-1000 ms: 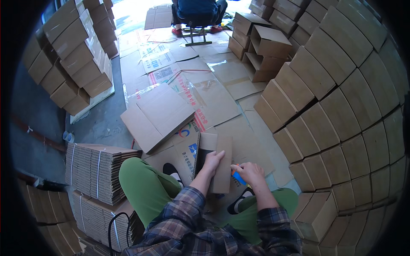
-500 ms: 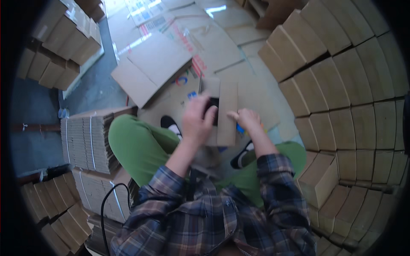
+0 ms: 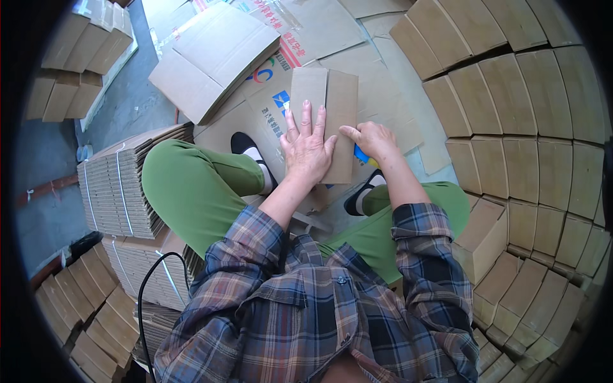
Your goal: The person folds flat cardboard sheets into boxes, tapes them closed using a tape dispenser, and stacks the assembled boxes onto a pile.
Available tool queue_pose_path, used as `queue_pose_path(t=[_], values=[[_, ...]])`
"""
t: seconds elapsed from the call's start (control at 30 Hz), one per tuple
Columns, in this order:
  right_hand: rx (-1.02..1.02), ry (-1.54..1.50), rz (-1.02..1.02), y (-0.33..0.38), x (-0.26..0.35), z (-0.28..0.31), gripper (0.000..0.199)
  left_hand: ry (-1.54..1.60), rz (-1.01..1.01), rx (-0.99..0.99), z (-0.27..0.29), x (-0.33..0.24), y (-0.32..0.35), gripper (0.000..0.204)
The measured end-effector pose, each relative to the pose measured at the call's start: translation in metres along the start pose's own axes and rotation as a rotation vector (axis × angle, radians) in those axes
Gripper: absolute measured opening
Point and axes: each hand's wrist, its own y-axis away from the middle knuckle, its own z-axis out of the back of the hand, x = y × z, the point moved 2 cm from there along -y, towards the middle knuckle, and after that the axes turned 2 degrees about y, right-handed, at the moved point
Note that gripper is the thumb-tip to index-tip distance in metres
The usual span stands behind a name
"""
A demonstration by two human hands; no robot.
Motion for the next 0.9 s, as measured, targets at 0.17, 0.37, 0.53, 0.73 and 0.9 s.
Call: queue_pose_path(t=[0.17, 0.37, 0.53, 0.73, 0.9], values=[[-0.015, 0.01, -0.001, -0.002, 0.002, 0.0, 0.067, -0.054, -0.023, 0.001, 0.0, 0.0, -0.005, 0.066], [-0.067, 0.09, -0.007, -0.005, 0.004, -0.006, 0.067, -0.187, -0.035, 0.023, -0.004, -0.008, -0.009, 0.064], [-0.06, 0.078, -0.012, -0.004, 0.005, -0.004, 0.068, -0.2, -0.094, 0.035, -0.004, -0.004, -0.001, 0.063], [-0.083, 0.064, -0.031, 0.002, -0.005, 0.011, 0.053, -0.193, -0.149, 0.024, -0.003, -0.003, -0.006, 0.061], [-0.325, -0.051, -0.034, 0.029, -0.029, 0.083, 0.035, -0.232, -0.118, 0.048, 0.002, 0.0, -0.002, 0.063]])
